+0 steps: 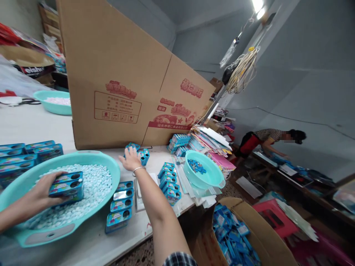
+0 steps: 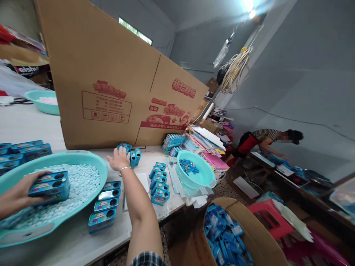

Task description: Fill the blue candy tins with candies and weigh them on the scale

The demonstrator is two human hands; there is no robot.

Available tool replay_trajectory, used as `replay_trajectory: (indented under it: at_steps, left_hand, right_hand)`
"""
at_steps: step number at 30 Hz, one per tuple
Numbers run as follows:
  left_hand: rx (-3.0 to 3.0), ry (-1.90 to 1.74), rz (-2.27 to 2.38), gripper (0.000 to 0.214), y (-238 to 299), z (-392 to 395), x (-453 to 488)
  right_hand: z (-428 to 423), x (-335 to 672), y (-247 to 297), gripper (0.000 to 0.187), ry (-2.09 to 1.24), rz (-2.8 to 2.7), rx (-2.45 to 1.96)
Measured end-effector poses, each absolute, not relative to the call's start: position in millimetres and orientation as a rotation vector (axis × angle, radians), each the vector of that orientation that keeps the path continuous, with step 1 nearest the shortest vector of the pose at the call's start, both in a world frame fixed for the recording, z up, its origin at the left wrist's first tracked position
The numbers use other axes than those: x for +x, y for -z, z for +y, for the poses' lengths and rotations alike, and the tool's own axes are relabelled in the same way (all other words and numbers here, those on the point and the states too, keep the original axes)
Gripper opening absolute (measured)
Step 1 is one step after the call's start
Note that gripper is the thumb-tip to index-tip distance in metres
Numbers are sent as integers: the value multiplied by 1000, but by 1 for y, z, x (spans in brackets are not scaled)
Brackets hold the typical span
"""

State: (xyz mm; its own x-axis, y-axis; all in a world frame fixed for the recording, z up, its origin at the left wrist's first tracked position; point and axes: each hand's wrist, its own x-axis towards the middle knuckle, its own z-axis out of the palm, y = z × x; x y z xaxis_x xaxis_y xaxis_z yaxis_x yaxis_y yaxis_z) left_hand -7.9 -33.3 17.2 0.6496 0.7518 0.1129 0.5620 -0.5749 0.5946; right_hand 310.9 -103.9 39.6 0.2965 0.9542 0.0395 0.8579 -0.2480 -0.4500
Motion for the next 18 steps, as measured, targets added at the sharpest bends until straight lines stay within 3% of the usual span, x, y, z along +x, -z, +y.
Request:
replay_trajectory:
  at_steps: [10,18]
  left_hand:
    - [2376,-410,980,87,-11,-25,-10]
    - [2406,-358,997,88,-14,-26,-8]
  right_hand:
    - [-131,346,8,76,-385,-1490,-2463]
    - [-145,349,-23,82,-455,-1254,-2220]
